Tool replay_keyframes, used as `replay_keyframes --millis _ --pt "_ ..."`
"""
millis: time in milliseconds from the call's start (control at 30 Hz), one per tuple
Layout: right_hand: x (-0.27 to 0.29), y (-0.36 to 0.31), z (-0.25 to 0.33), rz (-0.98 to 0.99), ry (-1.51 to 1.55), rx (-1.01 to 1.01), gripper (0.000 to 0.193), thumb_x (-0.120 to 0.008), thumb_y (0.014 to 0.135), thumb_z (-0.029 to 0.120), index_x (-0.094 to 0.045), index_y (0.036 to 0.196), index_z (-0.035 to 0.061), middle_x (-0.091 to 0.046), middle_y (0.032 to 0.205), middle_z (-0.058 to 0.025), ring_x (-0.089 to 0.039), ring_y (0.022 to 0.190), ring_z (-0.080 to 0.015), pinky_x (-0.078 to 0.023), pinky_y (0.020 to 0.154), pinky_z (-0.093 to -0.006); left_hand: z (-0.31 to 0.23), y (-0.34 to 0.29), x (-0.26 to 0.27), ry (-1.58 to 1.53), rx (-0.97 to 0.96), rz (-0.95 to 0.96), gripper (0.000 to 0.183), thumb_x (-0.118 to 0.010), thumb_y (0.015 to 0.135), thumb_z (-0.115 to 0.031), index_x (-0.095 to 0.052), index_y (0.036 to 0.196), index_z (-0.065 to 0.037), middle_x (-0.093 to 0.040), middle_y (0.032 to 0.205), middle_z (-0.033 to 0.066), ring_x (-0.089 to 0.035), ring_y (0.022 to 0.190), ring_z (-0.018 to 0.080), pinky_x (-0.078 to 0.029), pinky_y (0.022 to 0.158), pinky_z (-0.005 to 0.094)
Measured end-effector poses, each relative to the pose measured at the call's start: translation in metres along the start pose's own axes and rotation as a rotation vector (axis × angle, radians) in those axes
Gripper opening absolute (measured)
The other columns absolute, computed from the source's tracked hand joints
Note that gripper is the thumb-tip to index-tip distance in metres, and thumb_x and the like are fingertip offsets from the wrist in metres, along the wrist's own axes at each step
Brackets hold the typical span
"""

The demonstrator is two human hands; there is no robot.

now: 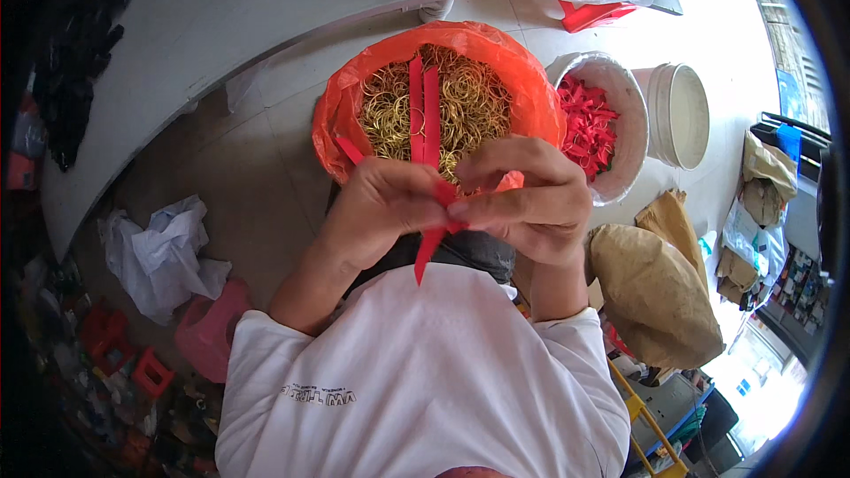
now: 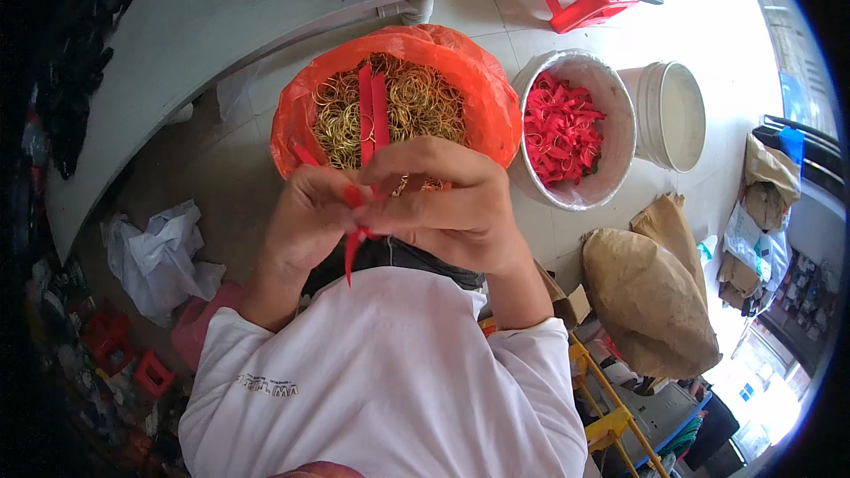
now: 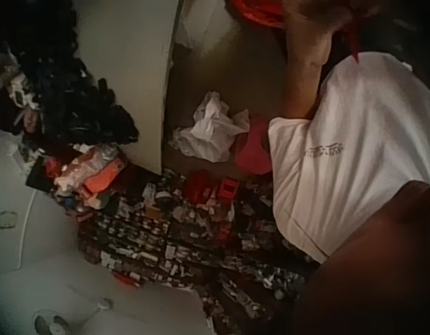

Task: The person ties red ribbons onto small gold-colored metal rings by hand.

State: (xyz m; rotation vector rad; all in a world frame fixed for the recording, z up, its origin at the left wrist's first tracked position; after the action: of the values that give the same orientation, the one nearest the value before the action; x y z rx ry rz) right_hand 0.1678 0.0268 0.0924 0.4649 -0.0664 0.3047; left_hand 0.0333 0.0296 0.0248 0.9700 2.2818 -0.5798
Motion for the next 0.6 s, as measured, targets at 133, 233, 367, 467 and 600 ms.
replay_keyframes --millis 133,233,367,467,600 --pt "-0.006 -0.015 0.011 -0.072 -0.206 0.057 0.013 -0.066 0.069 0.004 -0.067 0.081 0.0004 -0.061 0.084 -0.0097 -0.060 0.071 -0.0211 -0.048 0.059 -0.0288 -0.013 -0.002 0.020 -0.304 -0.246 -0.392 0.007 -0.067 0.076 -0.001 -0.065 0.083 -0.001 -0.066 0.083 0.0071 -0.062 0.077 0.0135 -0.050 0.068 0.0283" --pt "-0.006 -0.013 0.015 -0.060 -0.197 0.003 0.013 -0.065 0.067 0.001 -0.066 0.080 0.0004 -0.060 0.078 -0.0091 -0.061 0.071 -0.0221 -0.049 0.061 -0.0295 -0.044 -0.002 -0.015 1.152 -0.568 -0.346 0.016 -0.069 0.066 0.002 -0.065 0.081 -0.002 -0.063 0.079 0.0105 -0.063 0.072 0.0203 -0.049 0.062 0.0301" --pt "0.001 -0.013 -0.003 -0.176 -0.205 -0.269 0.012 -0.063 0.069 -0.004 -0.063 0.081 -0.0004 -0.060 0.073 -0.0096 -0.061 0.070 -0.0219 -0.049 0.062 -0.0290 -0.029 0.003 -0.019 0.896 -0.373 -0.012 0.020 -0.069 0.065 0.006 -0.065 0.084 -0.001 -0.063 0.078 0.0090 -0.063 0.070 0.0204 -0.049 0.061 0.0293" --pt "-0.005 -0.032 -0.020 -0.294 -0.024 -0.511 0.009 -0.063 0.075 -0.003 -0.062 0.084 -0.0011 -0.061 0.074 -0.0093 -0.062 0.067 -0.0162 -0.050 0.060 -0.0242 -0.018 -0.004 -0.015 0.310 -0.307 -0.243 0.018 -0.067 0.070 0.005 -0.064 0.087 0.000 -0.064 0.079 0.0095 -0.064 0.071 0.0179 -0.051 0.064 0.0270" --pt "-0.016 -0.055 -0.032 -0.388 0.322 -0.669 0.013 -0.064 0.076 -0.001 -0.062 0.089 -0.0009 -0.062 0.077 -0.0083 -0.062 0.067 -0.0143 -0.050 0.059 -0.0225 -0.018 -0.009 -0.012 0.655 -0.469 -0.096 0.014 -0.065 0.076 0.004 -0.063 0.089 0.002 -0.064 0.080 0.0096 -0.064 0.074 0.0151 -0.053 0.067 0.0249"
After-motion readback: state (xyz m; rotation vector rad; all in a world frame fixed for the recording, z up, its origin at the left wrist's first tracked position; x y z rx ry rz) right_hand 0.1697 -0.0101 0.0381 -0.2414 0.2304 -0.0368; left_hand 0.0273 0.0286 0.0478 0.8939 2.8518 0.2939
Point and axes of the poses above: each hand's wrist, its own y-axis towards the middle knuckle, its own x-axis out of the back of the hand, z = x × y, the point moved 5 cm from there along y, towards the middle knuckle
